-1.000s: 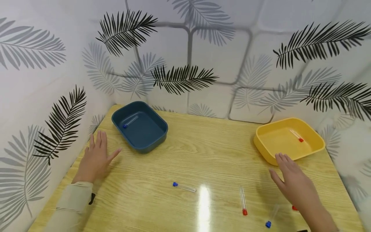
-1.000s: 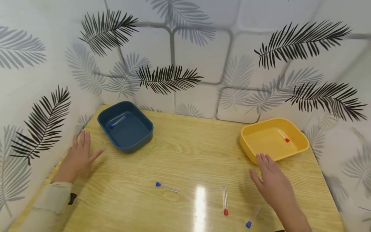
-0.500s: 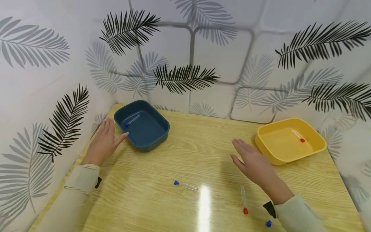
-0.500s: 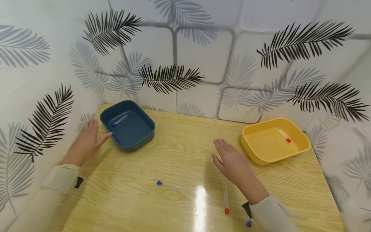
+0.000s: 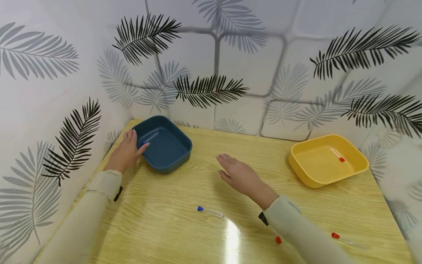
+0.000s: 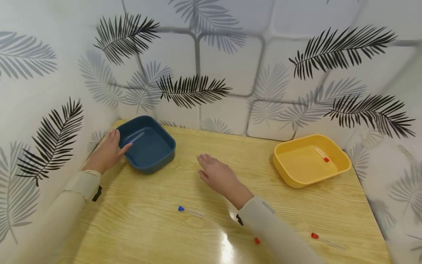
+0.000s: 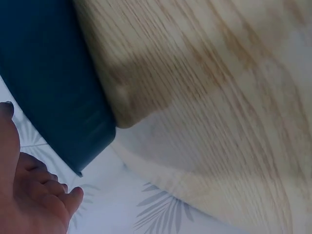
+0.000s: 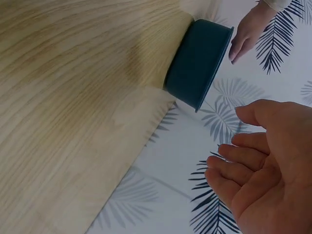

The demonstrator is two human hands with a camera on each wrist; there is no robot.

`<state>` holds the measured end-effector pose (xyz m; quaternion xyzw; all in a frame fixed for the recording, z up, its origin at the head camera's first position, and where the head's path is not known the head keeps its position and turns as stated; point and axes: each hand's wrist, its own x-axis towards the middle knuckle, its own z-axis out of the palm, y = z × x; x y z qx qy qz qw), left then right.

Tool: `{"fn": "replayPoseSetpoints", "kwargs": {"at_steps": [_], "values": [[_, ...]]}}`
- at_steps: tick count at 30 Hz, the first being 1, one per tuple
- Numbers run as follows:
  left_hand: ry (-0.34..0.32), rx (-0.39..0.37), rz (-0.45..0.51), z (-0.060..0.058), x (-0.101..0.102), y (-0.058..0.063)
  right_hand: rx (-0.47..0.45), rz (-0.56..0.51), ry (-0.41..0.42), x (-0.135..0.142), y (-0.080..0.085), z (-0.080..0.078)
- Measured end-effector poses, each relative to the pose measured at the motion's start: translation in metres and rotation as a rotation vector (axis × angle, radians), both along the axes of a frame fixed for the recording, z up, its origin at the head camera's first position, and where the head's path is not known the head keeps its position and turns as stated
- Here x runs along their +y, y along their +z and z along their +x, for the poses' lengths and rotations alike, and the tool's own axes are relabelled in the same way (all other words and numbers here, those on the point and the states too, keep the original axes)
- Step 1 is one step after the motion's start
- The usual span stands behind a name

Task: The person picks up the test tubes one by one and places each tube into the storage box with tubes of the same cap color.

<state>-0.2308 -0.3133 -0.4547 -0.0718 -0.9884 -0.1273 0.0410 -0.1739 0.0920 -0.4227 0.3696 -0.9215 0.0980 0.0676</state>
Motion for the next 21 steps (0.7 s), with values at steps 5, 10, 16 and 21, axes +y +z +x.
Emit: {"fn": "replayPoseSetpoints", "kwargs": {"at_steps": [5, 10, 16, 21], "values": [[0.034, -0.061, 0.018, -0.014, -0.002, -0.004, -0.038, 0.037, 0.02, -0.03, -0.01, -0.014], [0.07, -0.089, 0.046, -0.028, -0.007, -0.01, -0.039, 0.077, 0.025, -0.056, -0.02, -0.03], [0.087, -0.113, 0.068, -0.036, -0.005, -0.009, 0.026, 0.146, 0.051, -0.079, -0.031, -0.045], [0.07, -0.065, 0.06, -0.039, -0.002, -0.008, 0.026, 0.182, 0.09, -0.091, -0.036, -0.05]]}}
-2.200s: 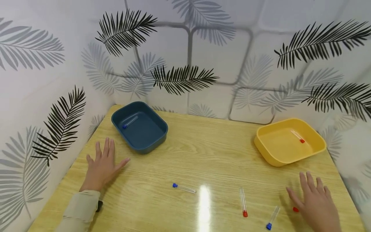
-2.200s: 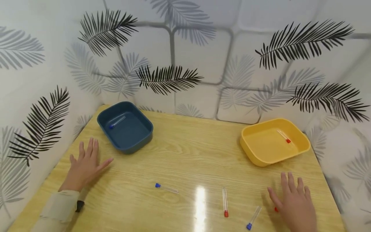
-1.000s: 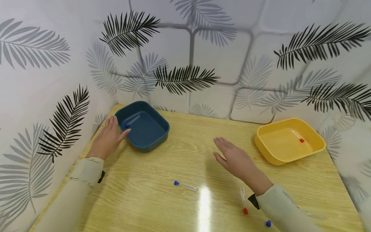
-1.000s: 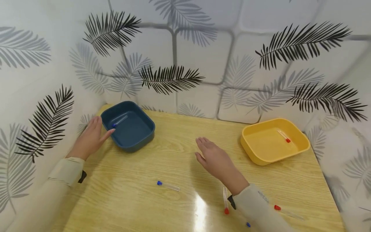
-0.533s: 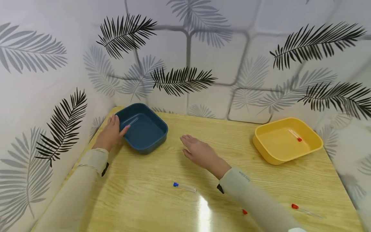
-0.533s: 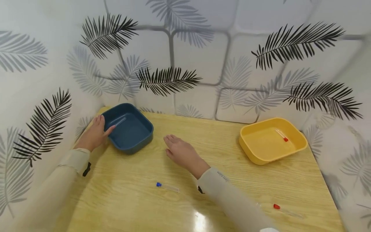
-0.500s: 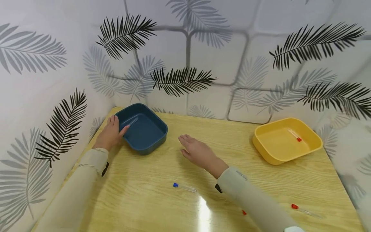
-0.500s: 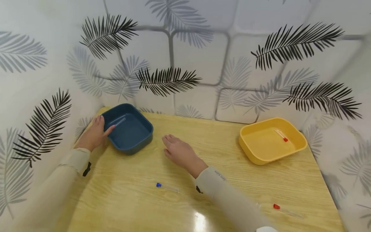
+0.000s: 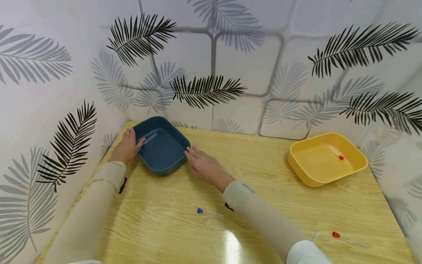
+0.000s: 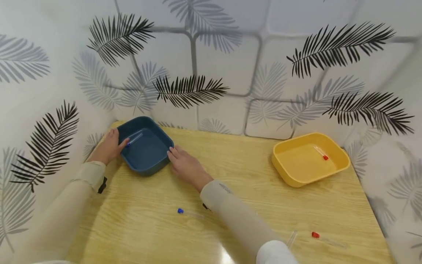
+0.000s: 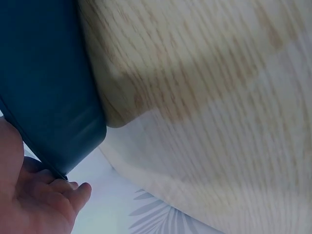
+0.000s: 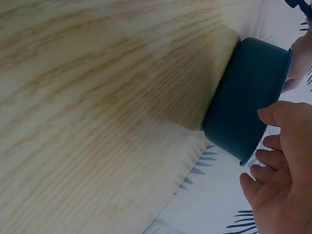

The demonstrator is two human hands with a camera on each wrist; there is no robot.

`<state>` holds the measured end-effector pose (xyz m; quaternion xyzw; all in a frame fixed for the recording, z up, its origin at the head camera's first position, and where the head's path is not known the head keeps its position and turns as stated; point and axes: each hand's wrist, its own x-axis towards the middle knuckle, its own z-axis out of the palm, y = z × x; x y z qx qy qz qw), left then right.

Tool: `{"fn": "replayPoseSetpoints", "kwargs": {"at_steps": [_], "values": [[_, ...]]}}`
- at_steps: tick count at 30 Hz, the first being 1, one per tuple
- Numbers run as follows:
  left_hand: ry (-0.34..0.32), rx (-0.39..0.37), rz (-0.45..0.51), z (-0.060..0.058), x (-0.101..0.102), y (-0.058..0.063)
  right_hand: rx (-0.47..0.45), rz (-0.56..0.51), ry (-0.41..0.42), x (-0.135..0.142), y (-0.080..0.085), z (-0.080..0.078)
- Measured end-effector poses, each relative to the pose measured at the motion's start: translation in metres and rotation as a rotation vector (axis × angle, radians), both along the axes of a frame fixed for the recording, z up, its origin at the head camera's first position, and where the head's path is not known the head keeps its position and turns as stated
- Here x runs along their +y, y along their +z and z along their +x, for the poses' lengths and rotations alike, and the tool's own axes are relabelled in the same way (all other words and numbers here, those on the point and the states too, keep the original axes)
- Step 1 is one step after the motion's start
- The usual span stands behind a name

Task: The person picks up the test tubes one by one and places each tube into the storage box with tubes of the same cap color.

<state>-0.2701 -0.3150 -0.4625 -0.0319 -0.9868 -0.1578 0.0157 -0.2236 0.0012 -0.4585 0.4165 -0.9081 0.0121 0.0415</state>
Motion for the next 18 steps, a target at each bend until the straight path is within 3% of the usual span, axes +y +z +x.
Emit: {"fn": "replayPoseSetpoints", "kwargs": {"at_steps": [8, 18], "values": [[0.004, -0.009, -0.038, -0.001, 0.005, 0.005, 0.043, -0.011, 0.017, -0.005, -0.003, 0.001], [-0.039, 0.019, -0.127, -0.004, 0.018, 0.007, 0.067, -0.025, 0.008, -0.001, -0.003, 0.012]]}}
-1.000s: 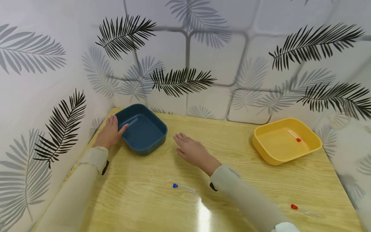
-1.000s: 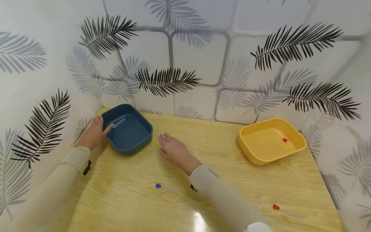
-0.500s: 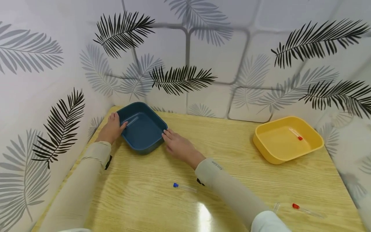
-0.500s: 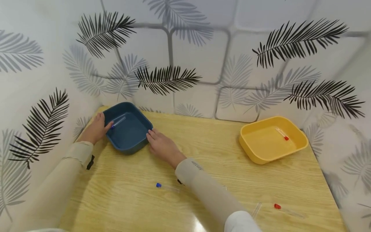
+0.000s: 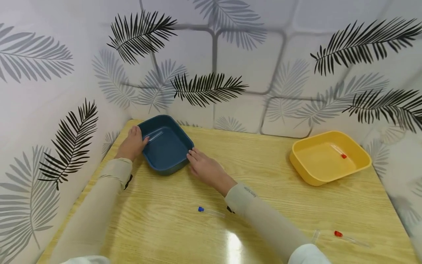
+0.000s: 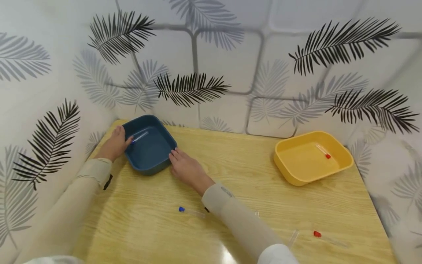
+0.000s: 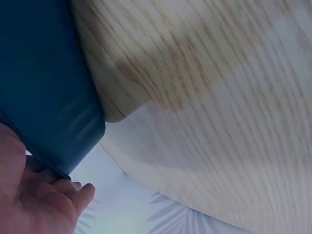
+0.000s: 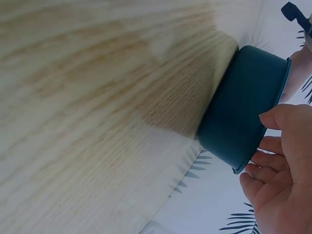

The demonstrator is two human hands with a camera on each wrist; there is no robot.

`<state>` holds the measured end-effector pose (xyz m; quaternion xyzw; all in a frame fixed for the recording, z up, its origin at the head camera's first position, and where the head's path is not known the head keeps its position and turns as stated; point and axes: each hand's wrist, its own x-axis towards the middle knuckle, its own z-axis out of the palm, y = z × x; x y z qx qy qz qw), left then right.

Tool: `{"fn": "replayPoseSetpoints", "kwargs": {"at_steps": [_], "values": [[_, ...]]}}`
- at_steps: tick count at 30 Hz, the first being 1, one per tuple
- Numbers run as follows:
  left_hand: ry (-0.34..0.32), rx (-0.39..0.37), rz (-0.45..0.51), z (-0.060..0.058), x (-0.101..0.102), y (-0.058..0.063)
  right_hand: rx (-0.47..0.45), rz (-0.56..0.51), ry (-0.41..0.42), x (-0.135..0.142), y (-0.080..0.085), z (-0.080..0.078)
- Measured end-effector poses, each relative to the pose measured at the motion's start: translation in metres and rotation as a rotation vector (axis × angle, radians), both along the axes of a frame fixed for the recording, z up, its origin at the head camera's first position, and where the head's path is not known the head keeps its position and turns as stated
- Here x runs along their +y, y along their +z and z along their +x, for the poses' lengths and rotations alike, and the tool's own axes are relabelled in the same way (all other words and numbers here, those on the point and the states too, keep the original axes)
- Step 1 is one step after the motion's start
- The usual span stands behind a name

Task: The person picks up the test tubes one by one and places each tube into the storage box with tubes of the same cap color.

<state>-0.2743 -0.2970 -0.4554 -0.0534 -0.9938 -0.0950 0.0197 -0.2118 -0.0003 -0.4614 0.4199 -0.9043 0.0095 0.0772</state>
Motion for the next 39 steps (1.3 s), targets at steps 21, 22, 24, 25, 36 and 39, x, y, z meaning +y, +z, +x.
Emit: {"fn": "replayPoseSetpoints", "kwargs": {"at_steps": [21, 22, 24, 25, 36, 39], "values": [[-0.117, 0.01, -0.019, -0.013, 0.04, -0.006, 0.118, -0.124, -0.029, 0.027, -0.009, 0.043], [-0.125, 0.015, -0.021, -0.014, 0.043, -0.006, 0.116, -0.13, -0.034, 0.028, -0.009, 0.045], [-0.134, 0.025, -0.022, -0.014, 0.049, -0.005, 0.113, -0.14, -0.045, 0.031, -0.01, 0.048], [-0.137, 0.031, -0.025, -0.015, 0.052, -0.005, 0.117, -0.146, -0.048, 0.032, -0.01, 0.05], [-0.198, 0.001, -0.084, -0.022, 0.081, -0.007, 0.181, -0.255, -0.059, 0.046, -0.012, 0.07], [-0.228, -0.006, -0.103, -0.024, 0.089, -0.006, 0.188, -0.262, -0.079, 0.049, -0.012, 0.076]]}}
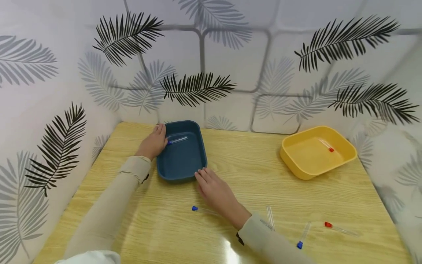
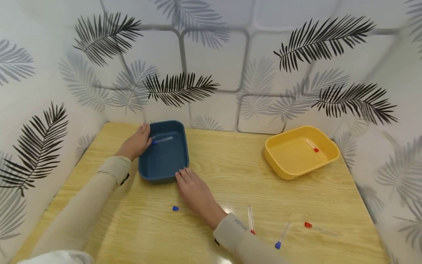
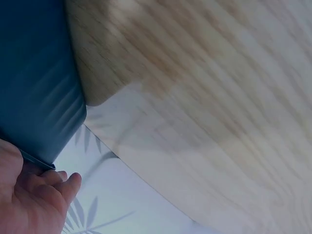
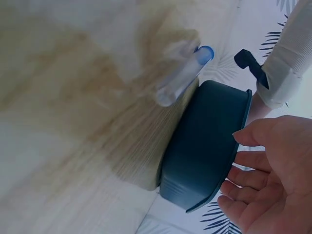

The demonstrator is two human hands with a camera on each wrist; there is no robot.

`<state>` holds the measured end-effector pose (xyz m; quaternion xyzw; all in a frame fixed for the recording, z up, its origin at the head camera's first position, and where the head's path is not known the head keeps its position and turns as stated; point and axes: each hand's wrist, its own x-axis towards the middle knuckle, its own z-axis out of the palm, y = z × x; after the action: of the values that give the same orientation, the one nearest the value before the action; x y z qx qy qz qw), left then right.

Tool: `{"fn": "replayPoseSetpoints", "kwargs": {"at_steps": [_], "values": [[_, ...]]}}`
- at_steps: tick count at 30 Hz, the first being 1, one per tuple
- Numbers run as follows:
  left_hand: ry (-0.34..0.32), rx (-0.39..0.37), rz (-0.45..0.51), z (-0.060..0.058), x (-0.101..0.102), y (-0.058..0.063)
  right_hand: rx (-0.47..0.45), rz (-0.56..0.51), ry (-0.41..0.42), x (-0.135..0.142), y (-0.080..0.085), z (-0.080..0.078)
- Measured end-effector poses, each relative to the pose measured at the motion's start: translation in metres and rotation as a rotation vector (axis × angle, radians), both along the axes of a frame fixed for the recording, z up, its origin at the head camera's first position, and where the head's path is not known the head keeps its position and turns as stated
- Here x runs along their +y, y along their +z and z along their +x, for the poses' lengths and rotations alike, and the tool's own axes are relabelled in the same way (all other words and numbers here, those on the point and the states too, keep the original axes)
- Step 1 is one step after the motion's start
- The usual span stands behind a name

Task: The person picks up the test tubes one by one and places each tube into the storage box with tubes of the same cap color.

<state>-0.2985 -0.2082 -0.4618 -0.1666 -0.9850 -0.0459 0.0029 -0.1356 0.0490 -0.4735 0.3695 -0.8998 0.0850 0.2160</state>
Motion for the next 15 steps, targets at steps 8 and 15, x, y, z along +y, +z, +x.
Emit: {"fn": "replayPoseSetpoints", "kwargs": {"at_steps": [8, 15], "values": [[-0.062, 0.018, -0.033, -0.002, 0.02, 0.0, -0.037, -0.01, -0.022, 0.009, 0.001, 0.014], [-0.107, 0.022, -0.051, -0.003, 0.038, 0.002, -0.033, -0.024, -0.039, 0.018, 0.001, 0.023]]}}
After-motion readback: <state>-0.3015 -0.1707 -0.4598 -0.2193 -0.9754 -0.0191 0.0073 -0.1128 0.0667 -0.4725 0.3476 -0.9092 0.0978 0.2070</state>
